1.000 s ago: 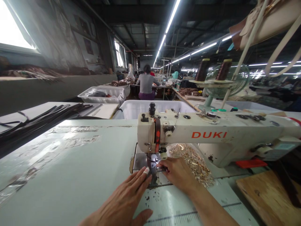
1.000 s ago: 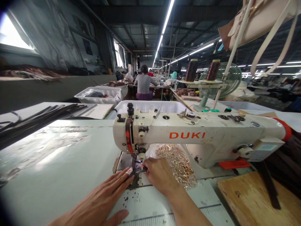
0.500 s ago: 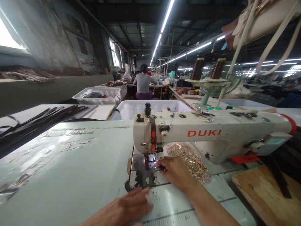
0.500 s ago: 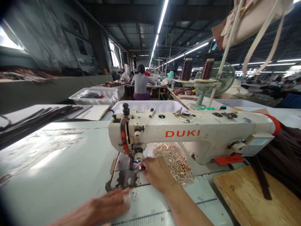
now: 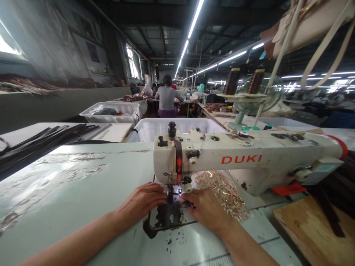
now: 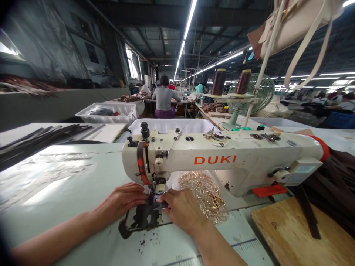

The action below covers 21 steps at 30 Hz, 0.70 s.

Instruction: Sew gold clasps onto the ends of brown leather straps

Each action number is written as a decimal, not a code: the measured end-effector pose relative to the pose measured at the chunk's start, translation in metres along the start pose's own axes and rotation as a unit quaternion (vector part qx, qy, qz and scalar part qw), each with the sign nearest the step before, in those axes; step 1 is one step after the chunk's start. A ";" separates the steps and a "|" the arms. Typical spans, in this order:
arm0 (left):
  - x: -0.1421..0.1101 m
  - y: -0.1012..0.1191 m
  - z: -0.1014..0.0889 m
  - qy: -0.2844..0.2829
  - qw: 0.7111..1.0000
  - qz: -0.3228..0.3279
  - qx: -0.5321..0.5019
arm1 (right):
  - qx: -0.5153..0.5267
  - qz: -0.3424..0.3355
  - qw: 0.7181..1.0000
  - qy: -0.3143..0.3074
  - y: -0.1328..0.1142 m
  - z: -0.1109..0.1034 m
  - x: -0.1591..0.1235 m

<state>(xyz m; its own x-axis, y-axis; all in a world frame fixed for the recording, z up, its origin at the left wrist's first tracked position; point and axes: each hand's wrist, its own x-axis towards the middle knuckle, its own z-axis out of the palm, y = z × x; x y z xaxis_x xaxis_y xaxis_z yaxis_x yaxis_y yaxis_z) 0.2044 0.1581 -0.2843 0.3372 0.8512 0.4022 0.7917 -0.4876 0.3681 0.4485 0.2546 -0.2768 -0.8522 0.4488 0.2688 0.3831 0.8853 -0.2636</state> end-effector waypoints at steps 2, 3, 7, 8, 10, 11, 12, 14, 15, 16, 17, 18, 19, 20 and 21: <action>0.003 -0.003 0.004 0.004 1.000 0.010 -0.005 | -0.002 -0.016 1.000 -0.015 -0.001 0.002 0.001; 0.005 -0.004 0.006 0.007 1.000 0.011 -0.005 | -0.007 -0.022 0.999 -0.024 -0.001 0.002 0.002; 0.012 -0.010 0.008 0.017 1.000 -0.001 -0.002 | -0.031 -0.016 0.998 -0.052 -0.004 0.001 0.003; 0.014 -0.011 0.008 0.020 1.000 -0.007 -0.002 | -0.035 -0.011 0.998 -0.054 -0.005 0.001 0.003; 0.017 -0.014 0.007 0.029 0.999 -0.021 -0.002 | -0.037 -0.004 0.998 -0.052 -0.006 0.000 0.003; 0.019 -0.015 0.006 0.036 0.999 -0.029 -0.001 | -0.037 -0.002 0.998 -0.050 -0.006 0.000 0.003; 0.022 -0.016 0.004 0.044 0.998 -0.038 0.000 | -0.036 0.000 0.998 -0.048 -0.006 0.001 0.002; 0.027 -0.020 0.001 0.049 0.998 -0.045 0.001 | -0.039 0.000 0.998 -0.043 -0.006 0.002 0.002; 0.030 -0.022 -0.001 0.044 0.998 -0.041 -0.002 | -0.041 0.000 0.998 -0.041 -0.006 0.003 0.002; 0.033 -0.025 -0.003 0.034 0.999 -0.030 -0.007 | -0.043 -0.003 0.998 -0.040 -0.005 0.003 0.001; 0.037 -0.027 -0.005 0.019 1.000 -0.014 -0.016 | -0.043 -0.005 0.998 -0.038 -0.005 0.004 0.001; 0.040 -0.030 -0.007 0.001 1.000 0.007 -0.025 | -0.043 -0.006 0.998 -0.037 -0.005 0.005 0.001; 0.043 -0.033 -0.008 -0.015 0.999 0.028 -0.035 | -0.043 -0.006 0.998 -0.035 -0.005 0.006 0.000; 0.045 -0.035 -0.009 -0.028 0.998 0.047 -0.042 | -0.043 -0.005 0.999 -0.033 -0.005 0.007 0.000; 0.047 -0.038 -0.010 -0.037 0.996 0.064 -0.047 | -0.043 -0.004 0.999 -0.032 -0.005 0.007 0.000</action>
<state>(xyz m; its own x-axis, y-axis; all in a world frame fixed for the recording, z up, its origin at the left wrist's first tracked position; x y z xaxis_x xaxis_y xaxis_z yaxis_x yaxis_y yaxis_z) 0.1853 0.2145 -0.2706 0.4717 0.7912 0.3893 0.6898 -0.6061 0.3961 0.4436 0.2495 -0.2823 -0.8750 0.4361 0.2102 0.4033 0.8969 -0.1816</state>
